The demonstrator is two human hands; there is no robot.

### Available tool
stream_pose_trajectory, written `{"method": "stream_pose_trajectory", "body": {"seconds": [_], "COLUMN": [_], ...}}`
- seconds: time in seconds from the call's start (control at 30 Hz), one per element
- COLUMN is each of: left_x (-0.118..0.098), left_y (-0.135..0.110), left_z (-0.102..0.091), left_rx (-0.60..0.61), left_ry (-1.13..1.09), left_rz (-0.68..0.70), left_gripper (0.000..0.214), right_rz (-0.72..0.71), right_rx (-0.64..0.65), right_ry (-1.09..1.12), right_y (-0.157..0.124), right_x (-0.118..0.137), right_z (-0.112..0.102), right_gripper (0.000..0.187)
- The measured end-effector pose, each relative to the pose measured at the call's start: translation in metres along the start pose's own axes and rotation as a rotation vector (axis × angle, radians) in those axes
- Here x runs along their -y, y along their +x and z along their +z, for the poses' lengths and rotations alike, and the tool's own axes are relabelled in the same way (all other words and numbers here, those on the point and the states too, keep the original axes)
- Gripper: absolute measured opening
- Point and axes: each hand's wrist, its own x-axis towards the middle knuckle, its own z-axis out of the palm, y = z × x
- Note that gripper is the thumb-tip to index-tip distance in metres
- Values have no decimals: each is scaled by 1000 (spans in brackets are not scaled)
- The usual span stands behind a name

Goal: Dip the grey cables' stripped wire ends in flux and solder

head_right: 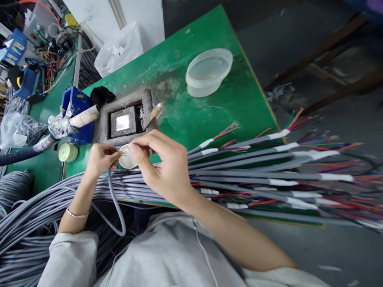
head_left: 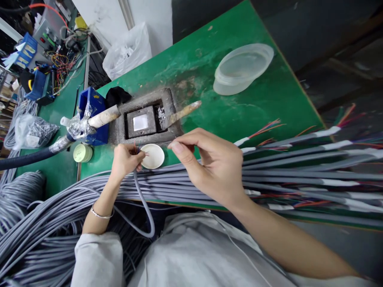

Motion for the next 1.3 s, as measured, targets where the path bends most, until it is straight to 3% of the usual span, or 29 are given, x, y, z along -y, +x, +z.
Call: {"method": "stream_pose_trajectory", "body": {"seconds": [0.13, 0.27, 0.5, 1.23, 1.3], "left_x": [-17, -34, -36, -27, -29], "left_y": [16, 50, 94, 115, 110], "left_z": [-17, -24, -10, 7, 5], "left_rx": [-101, -130, -109, -80, -90], "left_ry": [147, 352, 515, 399, 396], "left_rz": [118, 268, 169, 159, 204], "left_gripper": [23, 28, 21, 28, 29], "right_rz": [30, 34, 11, 109, 112], "right_rx": [-54, -94, -135, -141, -154], "right_ry": [-1, -28, -34, -61, -51], "right_y": [0, 1, 5, 4, 4], "right_x": [0, 0, 0, 2, 1], "right_z": [-1, -3, -6, -7, -7], "right_gripper": [16, 16, 15, 17, 16]}}
